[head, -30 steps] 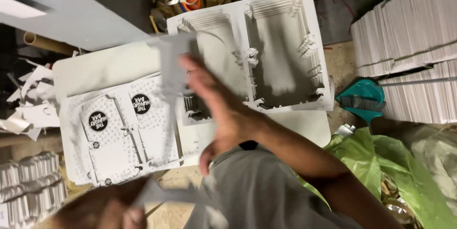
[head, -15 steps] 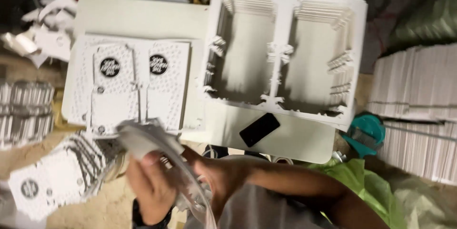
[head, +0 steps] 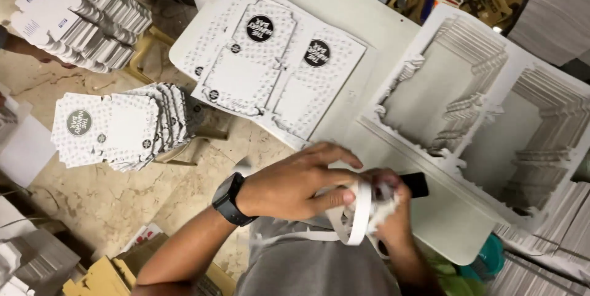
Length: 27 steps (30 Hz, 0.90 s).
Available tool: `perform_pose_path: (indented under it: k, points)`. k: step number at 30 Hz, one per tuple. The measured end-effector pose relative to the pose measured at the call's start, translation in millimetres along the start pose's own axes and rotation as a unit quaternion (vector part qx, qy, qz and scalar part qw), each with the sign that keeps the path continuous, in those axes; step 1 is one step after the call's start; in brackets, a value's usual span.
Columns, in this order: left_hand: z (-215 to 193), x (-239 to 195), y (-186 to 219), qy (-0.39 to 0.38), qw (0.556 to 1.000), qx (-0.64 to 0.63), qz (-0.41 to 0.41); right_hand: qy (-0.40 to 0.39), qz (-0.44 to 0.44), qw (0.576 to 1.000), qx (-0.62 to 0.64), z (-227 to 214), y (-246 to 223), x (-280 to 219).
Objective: Stripping waste material from die-cut cardboard sheets to extract the final product shapes.
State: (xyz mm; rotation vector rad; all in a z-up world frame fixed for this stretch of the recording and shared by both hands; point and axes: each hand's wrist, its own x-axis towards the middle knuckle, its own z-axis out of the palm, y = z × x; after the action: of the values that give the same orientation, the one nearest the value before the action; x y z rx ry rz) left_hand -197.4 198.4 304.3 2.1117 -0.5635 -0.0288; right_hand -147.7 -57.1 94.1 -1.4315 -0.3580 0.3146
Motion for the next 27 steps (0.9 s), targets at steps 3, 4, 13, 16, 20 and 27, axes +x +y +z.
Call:
perform_pose_path:
  k: [3,4,13,16,20,27]
  points:
    - [-20,-45,-35,-0.089,0.991,-0.049,-0.092,0.035,0.015,0.999,0.036,37,-42,-10]
    - [-23,-64,-57,-0.098,0.99,-0.055,-0.087,0.047,0.018,0.998,0.032,34,-8,-20]
    - [44,-221,-148,-0.368,0.809,-0.282,-0.361,0.173,0.032,0.905,-0.387,137,-11,-151]
    - [56,-219,-145,-0.259,0.891,-0.219,-0.301,0.106,0.048,0.895,-0.431,127,19,-182]
    - [74,-181,-133,-0.152,0.926,-0.209,-0.275,0.023,0.264,0.958,-0.107,109,33,-196]
    - [147,-150,-138,-0.043,0.869,-0.345,-0.351,-0.003,0.331,0.94,-0.082,131,47,-195]
